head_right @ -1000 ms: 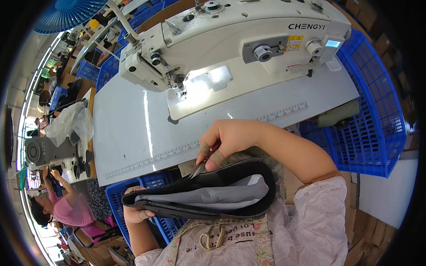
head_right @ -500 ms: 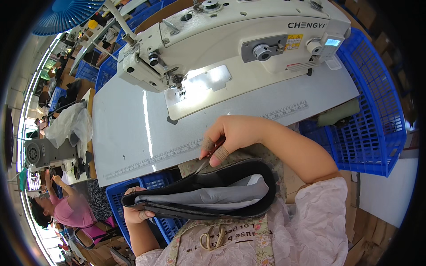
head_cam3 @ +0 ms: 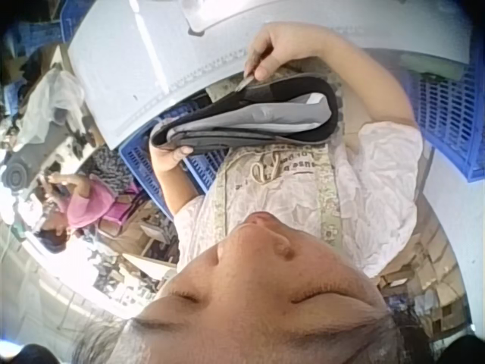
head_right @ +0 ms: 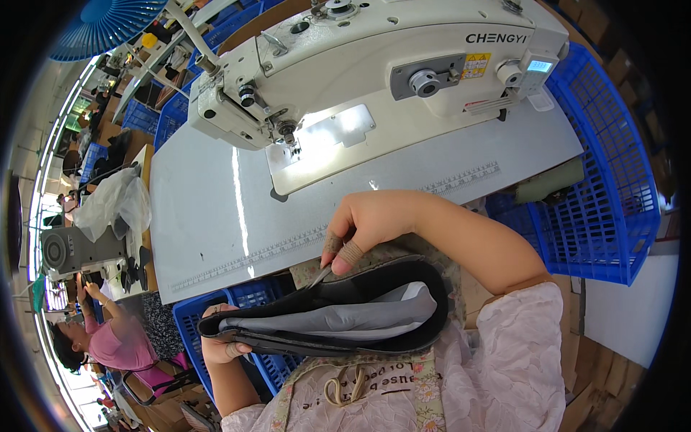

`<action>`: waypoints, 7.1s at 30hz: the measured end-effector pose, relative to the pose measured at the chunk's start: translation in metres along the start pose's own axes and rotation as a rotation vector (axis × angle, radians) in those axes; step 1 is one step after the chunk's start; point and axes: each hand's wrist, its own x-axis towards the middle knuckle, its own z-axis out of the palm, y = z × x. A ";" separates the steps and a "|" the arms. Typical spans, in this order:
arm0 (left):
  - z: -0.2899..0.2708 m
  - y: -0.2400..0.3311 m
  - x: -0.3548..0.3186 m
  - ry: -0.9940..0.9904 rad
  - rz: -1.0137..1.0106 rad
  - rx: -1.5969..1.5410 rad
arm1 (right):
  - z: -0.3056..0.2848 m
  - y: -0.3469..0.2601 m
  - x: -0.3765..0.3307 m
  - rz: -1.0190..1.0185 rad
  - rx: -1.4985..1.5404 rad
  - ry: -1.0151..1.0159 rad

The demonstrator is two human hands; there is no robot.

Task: The person sews together components of a leather boot upper using an industrial sewing machine.

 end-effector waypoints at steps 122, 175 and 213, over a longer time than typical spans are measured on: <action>0.301 -0.101 0.247 -0.606 0.713 1.106 | 0.013 0.028 -0.567 -0.328 -0.091 2.047; 0.053 -0.058 0.033 -0.281 0.207 -0.248 | 0.080 0.107 -0.054 0.090 -0.090 0.059; -0.008 -0.044 0.119 0.310 -0.165 -0.158 | 0.025 -0.005 0.033 -0.173 -1.571 0.538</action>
